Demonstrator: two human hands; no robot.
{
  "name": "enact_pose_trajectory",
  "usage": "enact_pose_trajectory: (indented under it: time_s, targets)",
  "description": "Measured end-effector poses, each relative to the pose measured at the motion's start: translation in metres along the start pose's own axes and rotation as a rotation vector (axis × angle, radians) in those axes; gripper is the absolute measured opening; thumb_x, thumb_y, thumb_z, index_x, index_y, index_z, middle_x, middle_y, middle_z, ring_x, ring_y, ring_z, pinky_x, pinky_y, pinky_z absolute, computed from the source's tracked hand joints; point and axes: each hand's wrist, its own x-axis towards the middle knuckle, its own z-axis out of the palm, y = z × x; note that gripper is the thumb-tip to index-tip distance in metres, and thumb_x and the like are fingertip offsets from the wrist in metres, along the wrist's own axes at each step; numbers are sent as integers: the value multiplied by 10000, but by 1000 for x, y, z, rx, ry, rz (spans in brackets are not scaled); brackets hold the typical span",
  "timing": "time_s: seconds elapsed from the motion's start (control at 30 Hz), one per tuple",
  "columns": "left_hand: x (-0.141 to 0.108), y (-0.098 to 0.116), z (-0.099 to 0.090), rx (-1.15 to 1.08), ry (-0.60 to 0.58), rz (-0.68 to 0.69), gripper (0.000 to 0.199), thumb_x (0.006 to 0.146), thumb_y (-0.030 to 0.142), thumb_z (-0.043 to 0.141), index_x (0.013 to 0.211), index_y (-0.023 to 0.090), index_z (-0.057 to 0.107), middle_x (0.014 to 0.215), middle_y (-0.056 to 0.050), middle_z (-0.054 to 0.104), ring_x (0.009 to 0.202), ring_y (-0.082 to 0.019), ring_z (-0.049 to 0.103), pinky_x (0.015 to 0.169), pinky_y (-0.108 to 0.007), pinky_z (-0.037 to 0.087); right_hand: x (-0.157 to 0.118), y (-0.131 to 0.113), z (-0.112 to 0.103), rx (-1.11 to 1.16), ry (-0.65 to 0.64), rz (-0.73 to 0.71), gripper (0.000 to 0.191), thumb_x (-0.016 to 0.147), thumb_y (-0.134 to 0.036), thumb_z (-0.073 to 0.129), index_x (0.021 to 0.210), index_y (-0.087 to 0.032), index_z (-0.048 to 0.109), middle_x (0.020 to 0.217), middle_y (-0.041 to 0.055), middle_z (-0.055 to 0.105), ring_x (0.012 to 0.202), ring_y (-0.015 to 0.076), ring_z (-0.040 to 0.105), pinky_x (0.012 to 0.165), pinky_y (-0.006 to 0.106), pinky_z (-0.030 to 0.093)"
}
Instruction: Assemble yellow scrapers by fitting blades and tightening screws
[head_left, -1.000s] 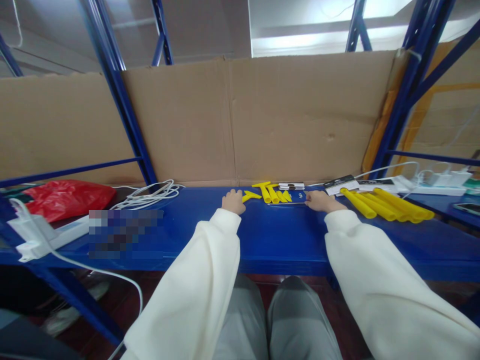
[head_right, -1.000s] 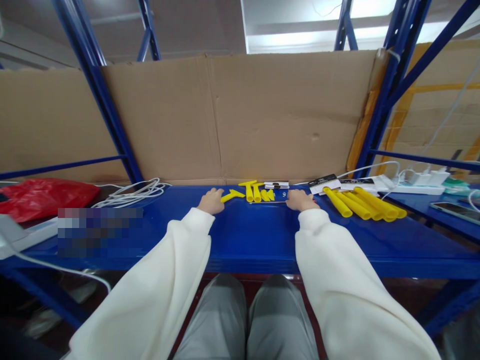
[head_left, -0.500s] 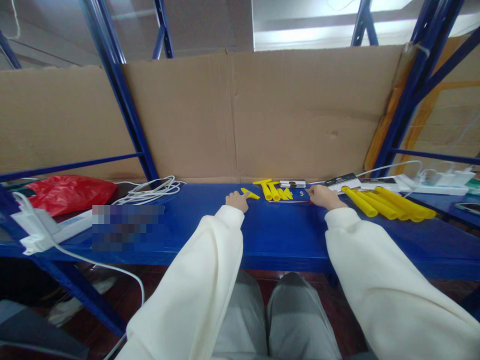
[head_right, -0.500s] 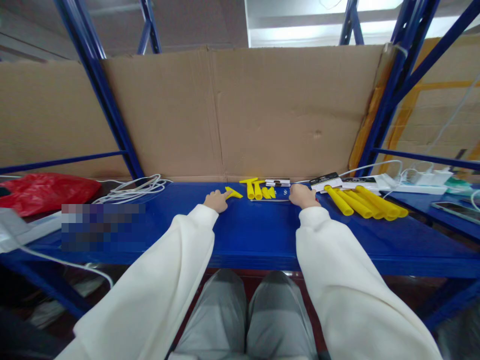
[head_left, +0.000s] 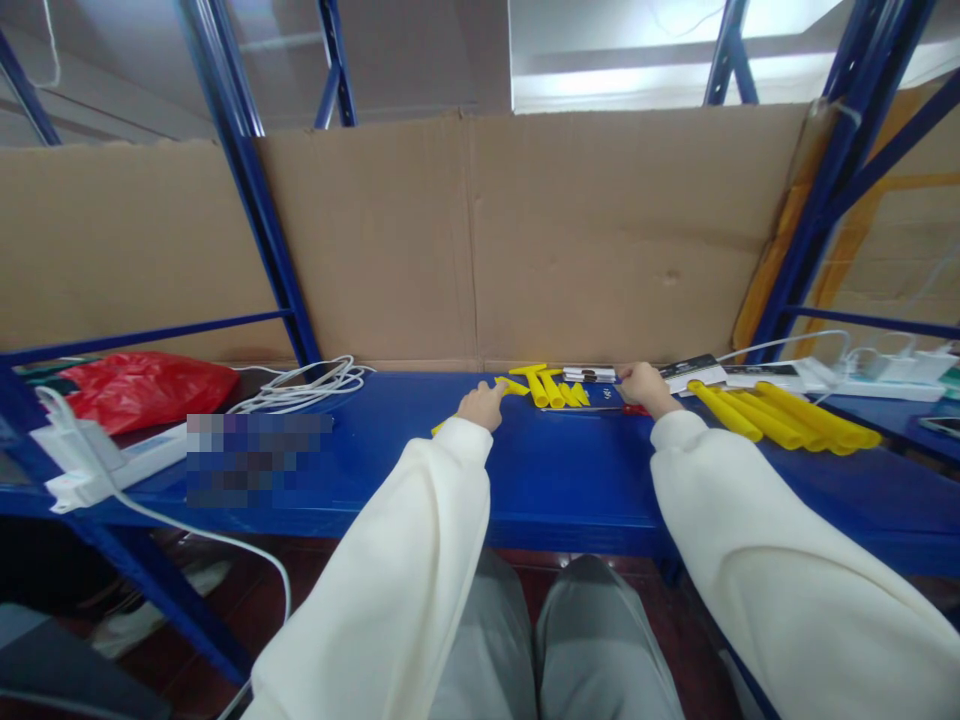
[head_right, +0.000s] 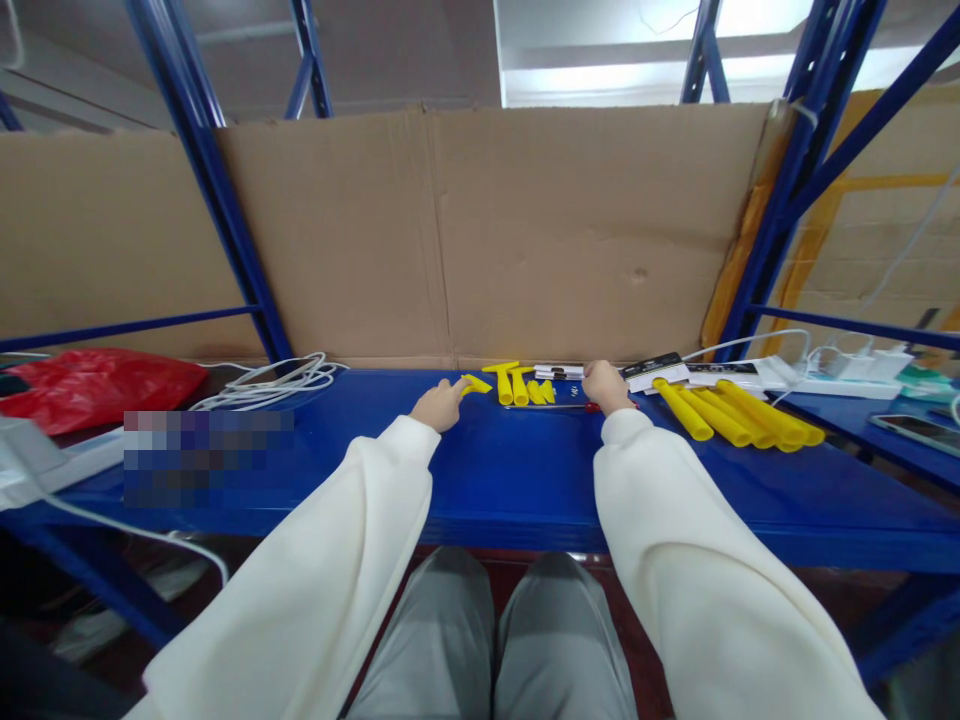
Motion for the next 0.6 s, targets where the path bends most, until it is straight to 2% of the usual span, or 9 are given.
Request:
enact_pose_trajectory:
  time_s: [0.1, 0.2, 0.3, 0.43, 0.5, 0.6]
  targets:
    - [1, 0, 1, -18, 25, 33, 486, 936, 116, 371, 1404, 221, 453, 1172, -155, 568, 1074, -276, 643, 881, -370, 490, -1, -12, -4, 55, -48, 82, 404, 770, -86, 547, 1119, -186, 723, 1162, 160, 702, 1118, 290, 639, 891, 379, 481]
    - [2, 1, 3, -55, 61, 81, 490, 929, 114, 394, 1400, 234, 457, 1173, -144, 561, 1057, -271, 649, 881, -368, 498, -4, -14, -3, 41, -51, 101, 370, 769, -105, 566, 1087, -196, 733, 1152, 156, 703, 1125, 302, 631, 933, 427, 458]
    - [3, 1, 5, -90, 81, 93, 473, 937, 126, 404, 1388, 251, 475, 1168, -127, 556, 1025, -258, 662, 886, -368, 502, -5, -6, 0, -24, -42, 133, 282, 766, -192, 625, 1020, -194, 746, 1129, 161, 704, 1106, 326, 631, 952, 487, 436]
    - [3, 1, 6, -139, 78, 98, 467, 937, 152, 453, 1385, 271, 503, 1184, -105, 555, 1034, -239, 659, 916, -350, 498, -2, 8, 1, -103, 25, 164, 246, 795, -259, 599, 971, -159, 738, 1085, 190, 701, 1084, 327, 629, 939, 499, 429]
    - [3, 1, 7, -166, 72, 103, 461, 930, 156, 479, 1372, 274, 531, 1183, -95, 563, 1061, -227, 646, 934, -326, 492, 0, 13, 2, -129, 17, 161, 274, 791, -336, 620, 951, -143, 730, 1058, 202, 700, 1078, 339, 623, 936, 517, 422]
    - [4, 1, 9, -192, 57, 111, 451, 923, 157, 499, 1351, 281, 570, 1173, -83, 582, 1091, -217, 630, 960, -307, 480, 4, 17, 7, -159, -6, 159, 418, 754, -499, 657, 939, -128, 716, 1038, 218, 690, 1078, 365, 606, 949, 571, 395]
